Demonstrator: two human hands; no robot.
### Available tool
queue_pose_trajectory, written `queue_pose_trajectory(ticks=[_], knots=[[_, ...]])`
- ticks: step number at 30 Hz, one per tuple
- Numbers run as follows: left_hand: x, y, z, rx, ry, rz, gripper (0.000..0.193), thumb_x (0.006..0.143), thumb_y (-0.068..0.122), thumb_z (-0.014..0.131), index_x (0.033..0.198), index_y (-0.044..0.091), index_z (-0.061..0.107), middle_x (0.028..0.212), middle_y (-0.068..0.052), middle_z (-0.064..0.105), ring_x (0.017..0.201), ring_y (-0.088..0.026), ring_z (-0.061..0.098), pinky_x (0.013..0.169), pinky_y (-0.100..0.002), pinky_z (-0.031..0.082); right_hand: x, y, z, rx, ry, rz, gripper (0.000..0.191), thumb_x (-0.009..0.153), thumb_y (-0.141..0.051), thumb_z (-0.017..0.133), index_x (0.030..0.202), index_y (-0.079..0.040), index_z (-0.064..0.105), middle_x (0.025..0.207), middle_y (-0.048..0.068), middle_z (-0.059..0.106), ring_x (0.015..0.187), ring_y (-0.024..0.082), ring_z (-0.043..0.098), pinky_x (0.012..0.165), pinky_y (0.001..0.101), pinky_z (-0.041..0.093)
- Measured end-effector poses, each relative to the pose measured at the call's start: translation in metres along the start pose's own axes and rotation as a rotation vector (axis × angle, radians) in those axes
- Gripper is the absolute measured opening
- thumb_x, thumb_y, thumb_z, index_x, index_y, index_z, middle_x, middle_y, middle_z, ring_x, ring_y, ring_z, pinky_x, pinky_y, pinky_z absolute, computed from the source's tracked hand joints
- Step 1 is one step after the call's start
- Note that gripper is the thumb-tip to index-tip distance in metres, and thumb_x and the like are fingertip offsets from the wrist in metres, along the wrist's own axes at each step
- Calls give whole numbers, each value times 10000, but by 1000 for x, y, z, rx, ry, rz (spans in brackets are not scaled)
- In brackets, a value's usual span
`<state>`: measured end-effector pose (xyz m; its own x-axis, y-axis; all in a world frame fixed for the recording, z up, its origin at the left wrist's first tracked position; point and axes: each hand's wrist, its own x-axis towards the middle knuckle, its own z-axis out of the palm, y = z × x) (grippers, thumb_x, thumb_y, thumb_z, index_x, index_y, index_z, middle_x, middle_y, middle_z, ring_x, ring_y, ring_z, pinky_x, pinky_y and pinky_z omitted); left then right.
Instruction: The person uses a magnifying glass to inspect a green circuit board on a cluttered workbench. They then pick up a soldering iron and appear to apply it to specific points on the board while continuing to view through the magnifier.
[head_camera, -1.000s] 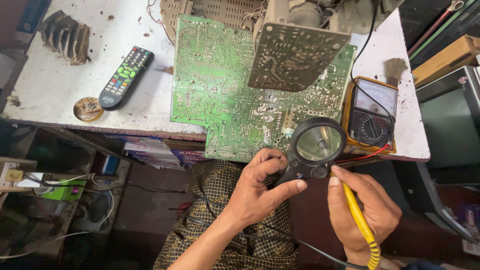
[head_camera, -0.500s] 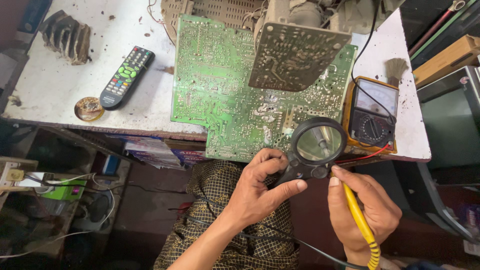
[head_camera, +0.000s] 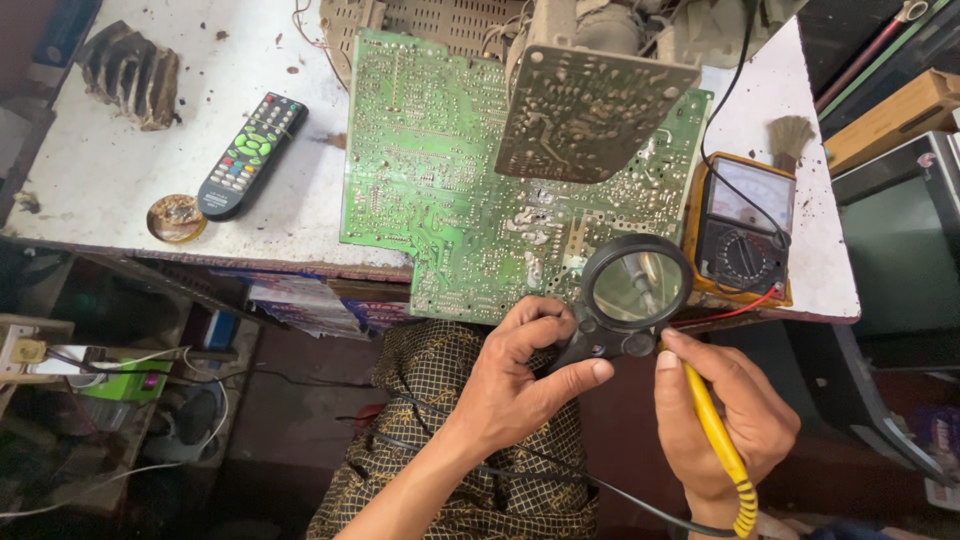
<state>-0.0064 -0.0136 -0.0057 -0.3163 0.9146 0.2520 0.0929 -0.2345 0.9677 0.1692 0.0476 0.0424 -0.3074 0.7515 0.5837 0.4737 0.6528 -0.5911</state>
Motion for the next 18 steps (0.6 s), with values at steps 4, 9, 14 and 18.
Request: queue_pose_trajectory(ticks=[4,9,14,18], knots=[[0,0,-1,-2,-5,-19,430,845,329,842,1038,-31,708,1137,-113,639,1070,-221,651,925,-334,529,1,-1,1,-14,6,-2,166,966,-5,727,1130,12,738,943,131,733,788,145,710,742,228,552],[0,0,-1,-10,-3,-4,424,852,328,842,1030,-33,707,1136,-112,640,1079,-219,650,937,-334,527,1,-1,1,3,1,4,167,970,-5,726,1136,9,737,911,122,729,767,134,699,725,221,545],[-1,0,0,-23,-6,-18,422,854,333,840,1022,-29,705,1131,-105,641,1075,-216,648,930,-333,528,0,-2,1,1,10,38,172,963,1,723,1134,14,741,928,122,726,736,120,680,693,216,532],[-1,0,0,-23,-6,-30,427,851,339,839,1019,-28,702,1132,-101,644,1068,-213,648,918,-331,529,0,-1,1,-7,9,20,170,972,-1,723,1140,11,740,929,125,730,766,120,693,717,216,540]])
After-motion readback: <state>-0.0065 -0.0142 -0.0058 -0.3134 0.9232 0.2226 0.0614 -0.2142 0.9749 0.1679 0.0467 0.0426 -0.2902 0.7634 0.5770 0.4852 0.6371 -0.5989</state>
